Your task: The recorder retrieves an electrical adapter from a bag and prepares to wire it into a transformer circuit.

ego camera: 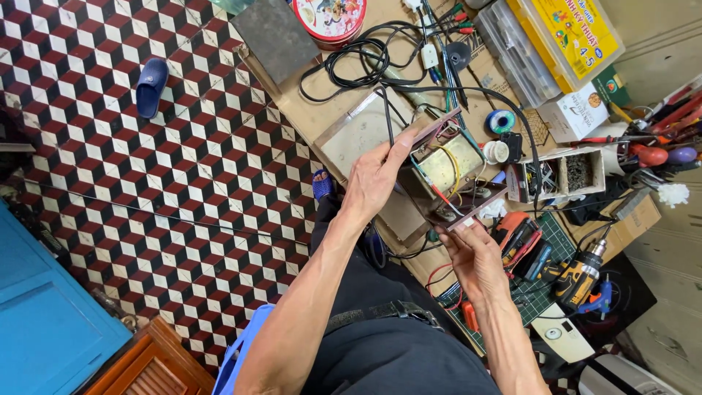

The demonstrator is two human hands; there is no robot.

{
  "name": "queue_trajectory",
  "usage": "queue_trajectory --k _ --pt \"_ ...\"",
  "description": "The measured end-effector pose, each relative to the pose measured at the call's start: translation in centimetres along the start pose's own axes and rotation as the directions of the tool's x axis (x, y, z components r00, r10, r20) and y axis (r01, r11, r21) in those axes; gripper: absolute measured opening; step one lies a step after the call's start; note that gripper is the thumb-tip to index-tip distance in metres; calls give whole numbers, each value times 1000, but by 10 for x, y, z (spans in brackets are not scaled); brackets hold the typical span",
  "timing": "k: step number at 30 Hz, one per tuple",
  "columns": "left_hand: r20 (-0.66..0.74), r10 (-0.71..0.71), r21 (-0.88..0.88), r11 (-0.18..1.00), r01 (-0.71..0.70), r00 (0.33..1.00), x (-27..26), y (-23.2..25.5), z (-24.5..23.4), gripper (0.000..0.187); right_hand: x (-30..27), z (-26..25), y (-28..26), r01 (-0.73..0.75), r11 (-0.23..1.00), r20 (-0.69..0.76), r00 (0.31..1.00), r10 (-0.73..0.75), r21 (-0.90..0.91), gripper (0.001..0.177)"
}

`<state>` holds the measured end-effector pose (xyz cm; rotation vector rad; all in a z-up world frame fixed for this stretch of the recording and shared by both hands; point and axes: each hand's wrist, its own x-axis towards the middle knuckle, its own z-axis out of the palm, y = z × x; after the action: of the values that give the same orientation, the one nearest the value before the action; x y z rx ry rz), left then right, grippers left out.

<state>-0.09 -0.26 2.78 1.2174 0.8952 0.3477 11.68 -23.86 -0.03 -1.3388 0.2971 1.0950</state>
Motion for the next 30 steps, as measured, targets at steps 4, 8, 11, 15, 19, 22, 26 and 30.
queue_trajectory --k 4,8,11,15,19,22,26,30 --pt "7 11 -9 1000 -11 1000 -1 1 0 59 2 -1 1 1 1000 -53 999 -2 -13 26" --pt "9 42 -8 999 -42 999 0 -2 -1 59 0 4 0 10 1000 -50 999 -11 -21 25" --pt "5 2 30 1000 -2 1000 2 0 0 60 1 0 -1 23 1000 -26 999 -23 2 27" --pt "16 -6 29 1000 6 1000 0 2 -2 60 2 -5 1 13 1000 -4 1000 -13 -23 26" --pt "18 25 1 1000 -25 1000 2 -4 -2 60 0 -1 2 36 999 -1 999 -36 -38 27" --pt "28 12 6 1000 -12 1000 1 1 -2 60 0 -2 1 4 1000 -27 1000 -4 4 27" --pt "34 -30 3 1000 30 999 2 0 -3 60 -5 -9 -1 0 1000 -36 999 0 -8 28" --pt "31 -17 41 999 16 999 3 0 -2 57 -12 -24 0 13 999 -72 997 -16 -38 31"
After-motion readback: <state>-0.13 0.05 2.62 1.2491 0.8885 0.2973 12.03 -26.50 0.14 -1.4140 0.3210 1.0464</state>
